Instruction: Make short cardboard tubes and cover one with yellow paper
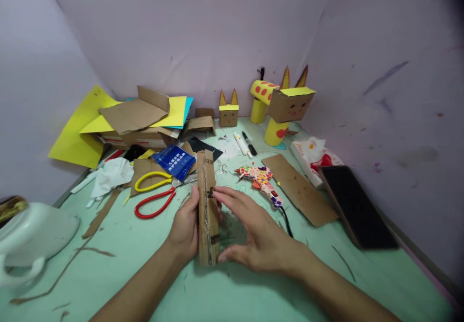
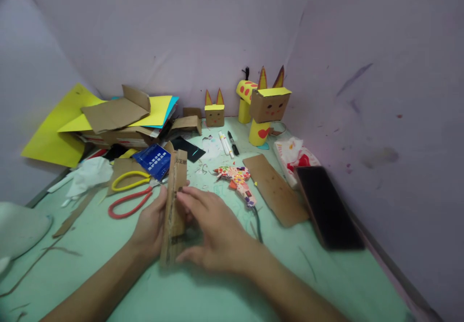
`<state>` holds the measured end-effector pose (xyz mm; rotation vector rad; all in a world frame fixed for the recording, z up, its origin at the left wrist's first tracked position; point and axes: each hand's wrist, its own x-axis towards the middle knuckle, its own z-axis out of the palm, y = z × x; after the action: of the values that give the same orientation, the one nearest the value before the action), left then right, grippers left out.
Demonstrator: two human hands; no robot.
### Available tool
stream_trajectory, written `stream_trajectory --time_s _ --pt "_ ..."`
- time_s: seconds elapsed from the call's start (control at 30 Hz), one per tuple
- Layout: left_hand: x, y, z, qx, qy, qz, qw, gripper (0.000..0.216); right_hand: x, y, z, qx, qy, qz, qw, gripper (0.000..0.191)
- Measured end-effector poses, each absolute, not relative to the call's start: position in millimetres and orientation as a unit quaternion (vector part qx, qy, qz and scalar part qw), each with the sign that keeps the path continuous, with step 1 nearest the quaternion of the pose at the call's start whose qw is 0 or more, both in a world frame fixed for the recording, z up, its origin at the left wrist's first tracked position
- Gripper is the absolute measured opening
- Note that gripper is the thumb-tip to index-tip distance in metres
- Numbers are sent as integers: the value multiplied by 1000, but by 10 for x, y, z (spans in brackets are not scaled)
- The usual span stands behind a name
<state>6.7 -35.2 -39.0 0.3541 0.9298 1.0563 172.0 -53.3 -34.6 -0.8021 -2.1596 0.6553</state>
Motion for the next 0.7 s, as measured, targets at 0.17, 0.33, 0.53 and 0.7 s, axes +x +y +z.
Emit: stream_trajectory --time_s 0.17,0.33,0.53,0.7 --pt "84 -366 -411 141 421 479 757 41 1678 -569 -342 -334 -850 204 354 88" --pt "94 -389 -386 119 422 476 763 38 1679 -584 -313 -351 -872 153 305 87" --pt "94 -394 -349 96 412 492 761 35 1677 -614 -269 -352 -884 105 288 76" --pt "100 -395 -315 81 407 497 762 36 1670 -624 -287 -354 -879 106 301 70"
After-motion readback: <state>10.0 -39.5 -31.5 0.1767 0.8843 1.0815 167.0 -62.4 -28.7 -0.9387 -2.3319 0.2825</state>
